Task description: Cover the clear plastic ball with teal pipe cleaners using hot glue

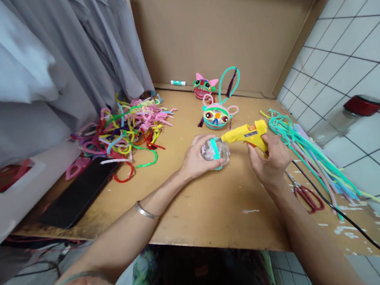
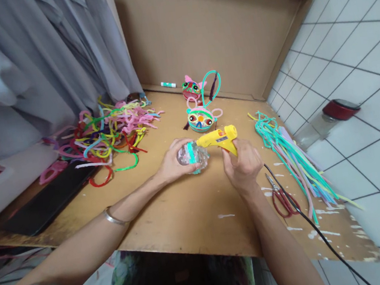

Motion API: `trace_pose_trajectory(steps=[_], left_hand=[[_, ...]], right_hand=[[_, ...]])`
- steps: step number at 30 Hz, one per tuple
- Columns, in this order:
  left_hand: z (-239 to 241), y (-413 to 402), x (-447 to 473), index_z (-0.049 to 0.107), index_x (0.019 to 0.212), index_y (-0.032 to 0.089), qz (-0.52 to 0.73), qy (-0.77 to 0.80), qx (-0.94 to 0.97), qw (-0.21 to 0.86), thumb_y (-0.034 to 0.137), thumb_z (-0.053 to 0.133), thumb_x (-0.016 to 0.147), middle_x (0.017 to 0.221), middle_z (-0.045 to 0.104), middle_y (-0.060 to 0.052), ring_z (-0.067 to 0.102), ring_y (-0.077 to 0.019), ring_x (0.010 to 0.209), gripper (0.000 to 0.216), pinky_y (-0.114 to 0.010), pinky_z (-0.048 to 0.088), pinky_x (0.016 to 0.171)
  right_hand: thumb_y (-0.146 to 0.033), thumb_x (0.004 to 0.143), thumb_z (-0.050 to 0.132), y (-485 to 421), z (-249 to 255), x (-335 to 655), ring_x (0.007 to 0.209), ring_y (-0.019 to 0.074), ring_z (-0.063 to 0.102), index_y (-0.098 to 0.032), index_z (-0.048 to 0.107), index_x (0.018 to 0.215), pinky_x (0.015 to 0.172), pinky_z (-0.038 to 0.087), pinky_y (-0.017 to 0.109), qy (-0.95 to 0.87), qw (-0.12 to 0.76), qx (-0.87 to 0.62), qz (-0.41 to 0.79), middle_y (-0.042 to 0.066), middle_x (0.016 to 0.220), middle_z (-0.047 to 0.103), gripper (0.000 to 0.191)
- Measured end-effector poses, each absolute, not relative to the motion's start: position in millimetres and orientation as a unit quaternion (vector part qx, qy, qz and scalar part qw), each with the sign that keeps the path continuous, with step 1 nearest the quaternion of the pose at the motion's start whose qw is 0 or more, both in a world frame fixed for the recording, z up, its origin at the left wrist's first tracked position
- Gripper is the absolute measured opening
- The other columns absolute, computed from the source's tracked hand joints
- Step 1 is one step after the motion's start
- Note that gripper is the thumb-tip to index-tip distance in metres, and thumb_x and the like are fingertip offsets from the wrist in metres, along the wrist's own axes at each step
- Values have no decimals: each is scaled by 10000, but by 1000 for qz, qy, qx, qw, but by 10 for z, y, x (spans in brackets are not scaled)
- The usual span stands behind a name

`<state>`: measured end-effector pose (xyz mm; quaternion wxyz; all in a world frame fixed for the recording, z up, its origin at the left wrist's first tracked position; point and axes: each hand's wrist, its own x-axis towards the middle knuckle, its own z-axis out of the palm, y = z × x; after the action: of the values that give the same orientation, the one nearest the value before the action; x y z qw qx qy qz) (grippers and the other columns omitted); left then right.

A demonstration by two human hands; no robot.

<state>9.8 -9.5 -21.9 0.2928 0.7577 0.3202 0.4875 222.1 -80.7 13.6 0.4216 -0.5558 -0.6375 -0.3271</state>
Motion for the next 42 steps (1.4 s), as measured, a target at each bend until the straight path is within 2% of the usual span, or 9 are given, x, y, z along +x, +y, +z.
trace_pose_trajectory(steps=[20,30,42], left_hand=[[-227,-92,98,622,1215,217,490,305,765,285,409,846,590,1223,606,-95,607,-273,1143,691,-447,503,1015],[-218,-85,88,621,1223,213,489,291,769,291,380,841,596,1219,599,-96,605,-270,1139,685,-442,499,1016],[-242,-86,93,613,1235,220,489,280,779,274,373,845,595,1236,596,-96,600,-270,1152,698,-455,492,1028]], right_hand=[[-258,843,633,-851,233,2228,770,220,650,-183,590,1018,681,474,323,-665,440,-490,-351,81,842,686,195],[-310,854,616,-859,213,2234,795,225,657,-199,564,1031,704,481,335,-647,430,-519,-355,83,870,681,215],[-266,851,625,-861,231,2236,754,215,644,-188,563,1054,681,466,310,-659,421,-492,-382,73,841,676,226]])
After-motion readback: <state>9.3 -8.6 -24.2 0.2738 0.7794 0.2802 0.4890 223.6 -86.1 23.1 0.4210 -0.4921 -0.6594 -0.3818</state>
